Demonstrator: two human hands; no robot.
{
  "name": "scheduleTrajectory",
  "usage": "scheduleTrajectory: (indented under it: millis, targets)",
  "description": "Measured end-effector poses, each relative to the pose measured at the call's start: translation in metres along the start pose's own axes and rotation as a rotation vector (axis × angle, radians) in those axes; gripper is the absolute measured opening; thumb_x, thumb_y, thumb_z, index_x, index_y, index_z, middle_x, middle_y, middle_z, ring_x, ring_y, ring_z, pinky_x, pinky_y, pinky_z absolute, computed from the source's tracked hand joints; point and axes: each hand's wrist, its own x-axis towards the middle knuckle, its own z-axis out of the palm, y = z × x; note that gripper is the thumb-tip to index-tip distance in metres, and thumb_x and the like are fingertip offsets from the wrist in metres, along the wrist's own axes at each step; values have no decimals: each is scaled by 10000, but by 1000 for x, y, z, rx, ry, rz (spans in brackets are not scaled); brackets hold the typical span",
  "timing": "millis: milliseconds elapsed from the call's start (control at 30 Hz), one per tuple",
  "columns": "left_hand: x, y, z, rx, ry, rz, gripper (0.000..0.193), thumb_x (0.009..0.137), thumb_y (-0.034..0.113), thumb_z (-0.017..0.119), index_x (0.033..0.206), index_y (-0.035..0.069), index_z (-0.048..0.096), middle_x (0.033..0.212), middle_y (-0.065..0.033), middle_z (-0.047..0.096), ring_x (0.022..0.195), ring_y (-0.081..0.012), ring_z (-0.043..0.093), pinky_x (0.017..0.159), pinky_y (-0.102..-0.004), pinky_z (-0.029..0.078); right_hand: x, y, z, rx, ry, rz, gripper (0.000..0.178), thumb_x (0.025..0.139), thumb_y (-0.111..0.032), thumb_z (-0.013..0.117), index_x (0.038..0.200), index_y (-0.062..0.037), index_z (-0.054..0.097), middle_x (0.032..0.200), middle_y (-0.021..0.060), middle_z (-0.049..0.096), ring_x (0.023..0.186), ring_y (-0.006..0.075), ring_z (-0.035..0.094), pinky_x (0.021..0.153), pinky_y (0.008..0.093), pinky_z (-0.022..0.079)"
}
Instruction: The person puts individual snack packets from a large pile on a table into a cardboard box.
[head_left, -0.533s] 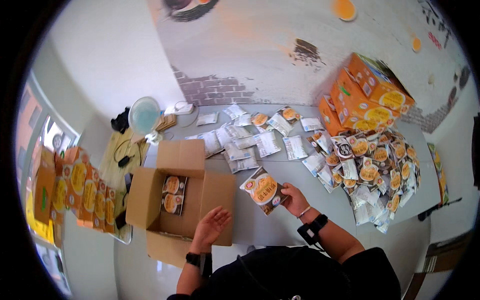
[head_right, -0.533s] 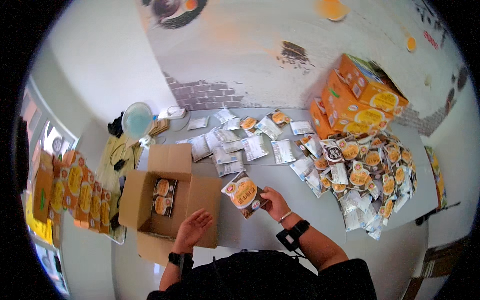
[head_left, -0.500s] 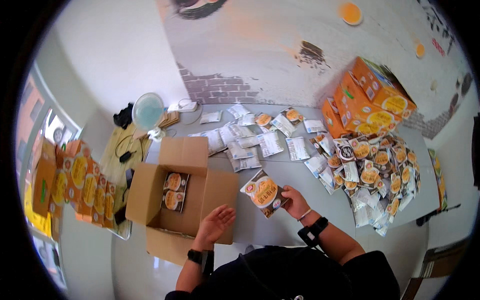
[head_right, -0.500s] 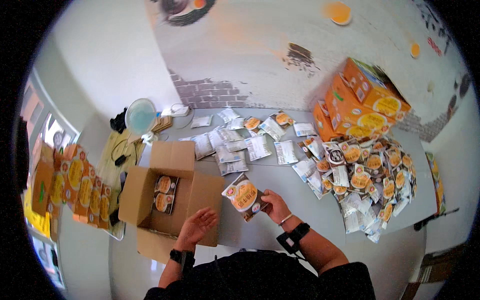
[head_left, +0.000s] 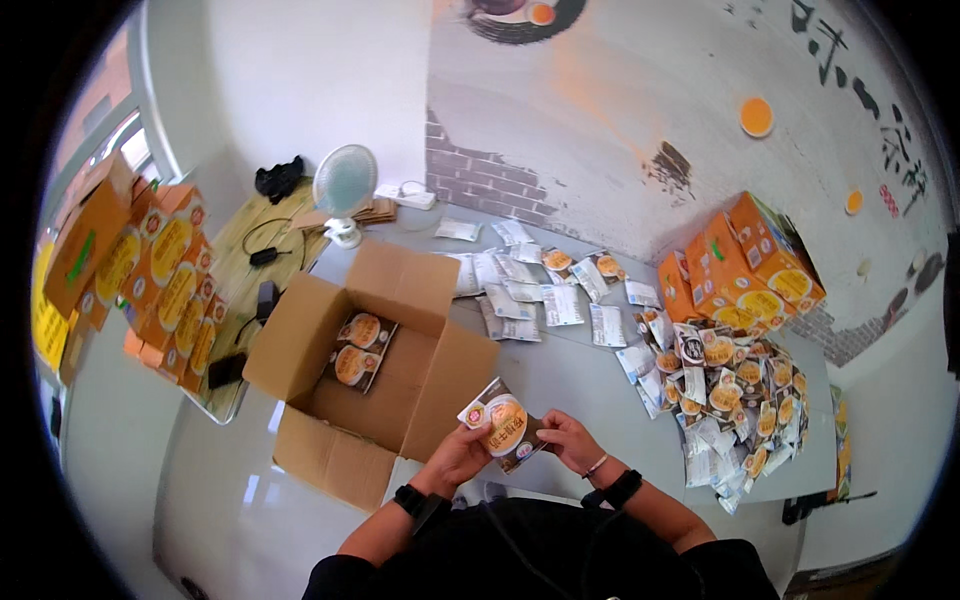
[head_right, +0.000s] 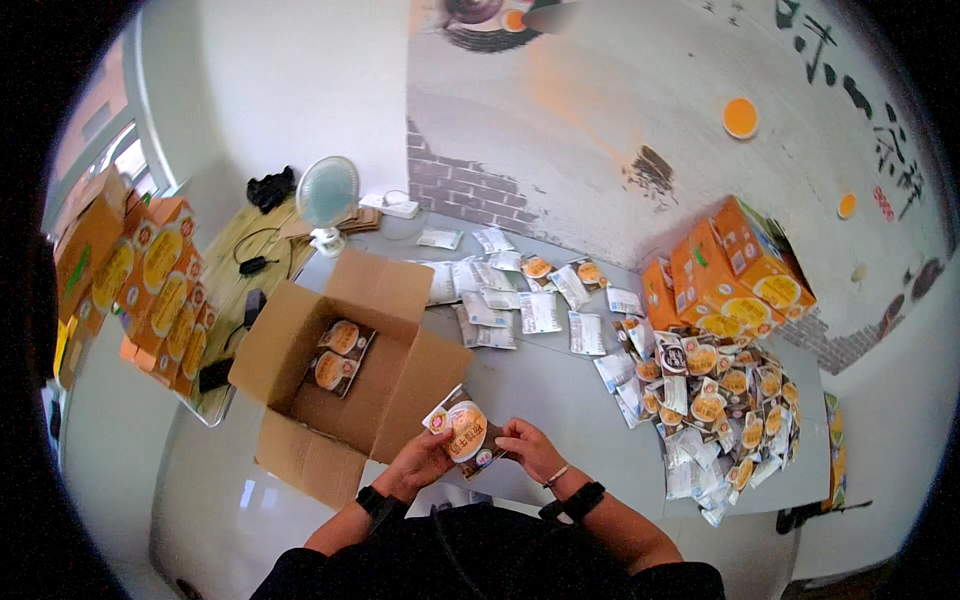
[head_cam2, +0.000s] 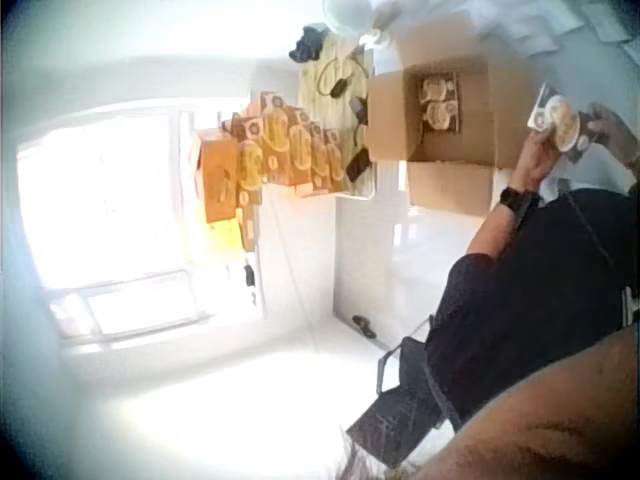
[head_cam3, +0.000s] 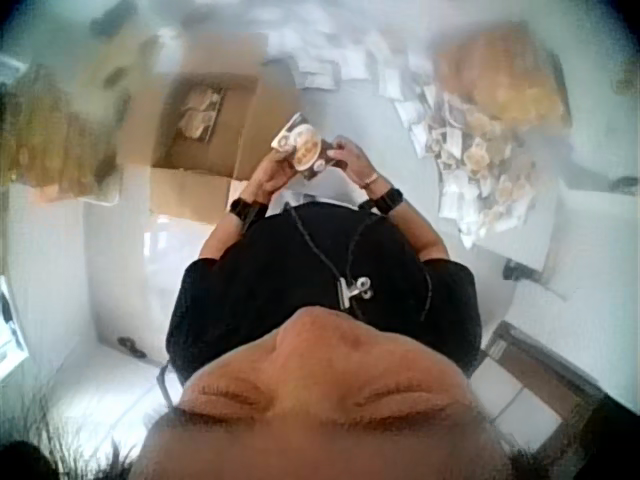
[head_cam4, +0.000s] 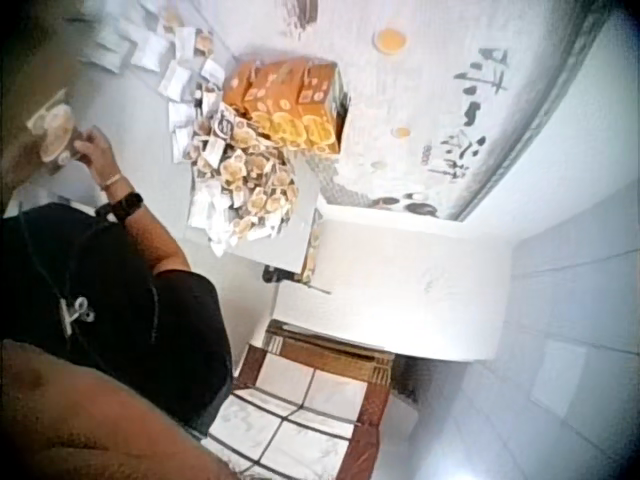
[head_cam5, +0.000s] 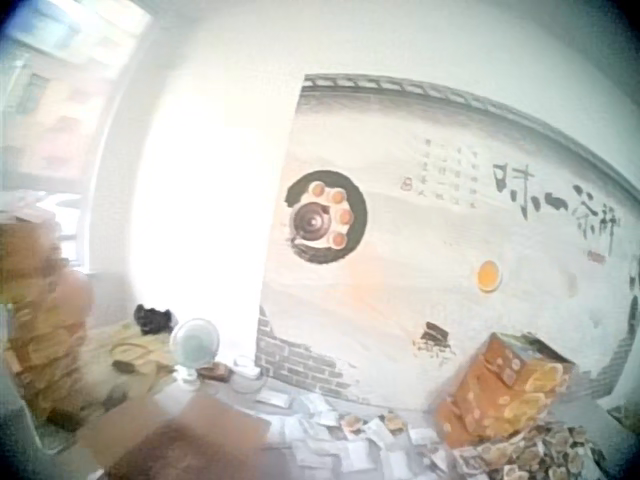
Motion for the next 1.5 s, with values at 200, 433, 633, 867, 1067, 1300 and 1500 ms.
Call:
scheduleTrajectory:
  millis: [200, 433, 633, 867, 1067, 1300, 1500]
  targets:
    - [-8, 15, -27, -18, 83, 162, 377, 846, 84, 528, 1205, 53, 421, 1180, -104, 520, 1077, -239, 517, 951, -417, 396, -6, -6, 16, 68, -27, 84, 164, 894, -167, 475, 982, -35, 517, 1100, 117, 551, 1009, 223, 554, 815, 318, 467]
    - [-35, 73, -59, -61, 252, 387, 311, 861, 71, 495, 1166, 37, 445, 1137, -114, 545, 1039, -255, 542, 909, -438, 434, -13, -12, 23, 94, 65, 76, 187, 898, -176, 453, 1000, -26, 495, 1137, 178, 533, 994, 259, 557, 823, 337, 463]
    - [-36, 122, -106, -44, 514, 523, 241, 867, 25, 443, 1107, 11, 459, 1090, -129, 561, 997, -261, 564, 861, -428, 479, -17, -11, 15, 124, 125, -2, 235, 888, -220, 467, 1006, -18, 495, 1113, 180, 544, 984, 255, 557, 827, 354, 458]
    - [-45, 179, -189, 428, 1055, 545, 171, 778, 35, 541, 932, -33, 568, 895, -150, 624, 835, -250, 622, 647, -371, 504, -21, -6, 7, 128, 193, -45, 253, 889, -248, 460, 1000, -28, 517, 1099, 174, 551, 959, 248, 560, 812, 344, 464]
    - [-46, 207, -246, 2226, 1105, 20, 300, 786, 241, 538, 899, -32, 592, 872, -162, 630, 828, -258, 622, 656, -372, 491, -34, 2, 1, 172, 278, -79, 249, 889, -241, 461, 994, -24, 522, 1078, 169, 562, 954, 245, 565, 798, 344, 472]
    - [-38, 226, -323, 2050, 1197, -118, 450, 598, 420, 717, 814, 34, 634, 819, -135, 640, 755, -276, 631, 615, -405, 504, -36, 7, -1, 225, 267, -79, 234, 888, -233, 477, 990, -28, 522, 1064, 153, 572, 950, 233, 570, 798, 334, 471]
    - [-38, 226, -257, 1942, 1021, 119, 392, 797, 329, 577, 875, -53, 621, 839, -195, 626, 764, -328, 596, 632, -410, 463, -37, 9, -4, 215, 308, -90, 217, 891, -225, 479, 983, -34, 523, 1055, 127, 578, 956, 215, 567, 801, 321, 466]
